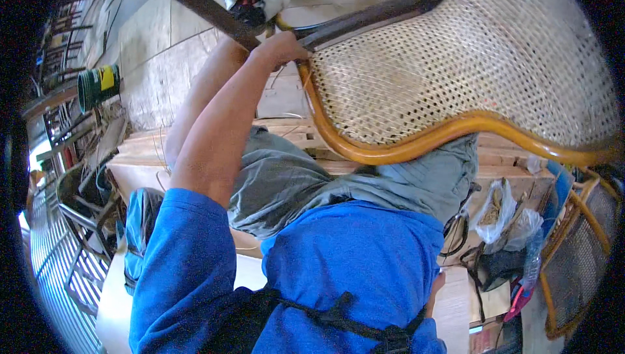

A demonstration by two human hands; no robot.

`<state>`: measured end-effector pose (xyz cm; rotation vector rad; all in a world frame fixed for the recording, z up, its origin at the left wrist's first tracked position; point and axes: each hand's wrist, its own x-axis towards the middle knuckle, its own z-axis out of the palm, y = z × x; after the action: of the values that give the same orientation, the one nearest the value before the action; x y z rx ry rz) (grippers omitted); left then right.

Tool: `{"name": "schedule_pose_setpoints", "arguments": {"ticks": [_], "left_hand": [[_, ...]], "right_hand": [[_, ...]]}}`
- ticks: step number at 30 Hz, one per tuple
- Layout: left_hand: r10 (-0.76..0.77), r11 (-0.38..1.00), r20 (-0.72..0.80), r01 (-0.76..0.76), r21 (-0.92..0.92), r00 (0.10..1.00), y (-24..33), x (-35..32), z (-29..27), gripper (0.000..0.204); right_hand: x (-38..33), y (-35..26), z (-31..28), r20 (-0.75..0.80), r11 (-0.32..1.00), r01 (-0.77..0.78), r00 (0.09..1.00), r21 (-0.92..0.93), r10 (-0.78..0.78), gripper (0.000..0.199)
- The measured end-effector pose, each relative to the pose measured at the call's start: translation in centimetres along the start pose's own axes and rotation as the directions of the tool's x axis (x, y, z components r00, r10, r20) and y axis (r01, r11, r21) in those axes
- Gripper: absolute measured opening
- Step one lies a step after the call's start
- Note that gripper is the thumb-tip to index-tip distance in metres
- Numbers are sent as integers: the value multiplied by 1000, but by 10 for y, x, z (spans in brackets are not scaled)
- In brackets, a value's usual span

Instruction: The person weaves a rattan chair seat by hand, threading thin strips of material through the wooden frame. They use a hammer to tap the woven strips into place and tighten the weave along the edge of the seat.

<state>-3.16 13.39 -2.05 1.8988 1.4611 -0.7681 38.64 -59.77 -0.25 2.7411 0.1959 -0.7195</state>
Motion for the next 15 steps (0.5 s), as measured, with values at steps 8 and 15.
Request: {"name": "schedule_pose_setpoints", "arguments": {"ticks": [8, 15], "left_hand": [[-120, 977, -9, 117, -176, 993, -17, 21, 25, 35], [-185, 947, -51, 164, -275, 981, 2, 10, 11, 33]], "right_hand": [[-6, -177, -145, -278, 759, 642, 753, 111, -596, 42], [-83, -546, -183, 81, 431, 888, 423, 164, -902, 31]]}}
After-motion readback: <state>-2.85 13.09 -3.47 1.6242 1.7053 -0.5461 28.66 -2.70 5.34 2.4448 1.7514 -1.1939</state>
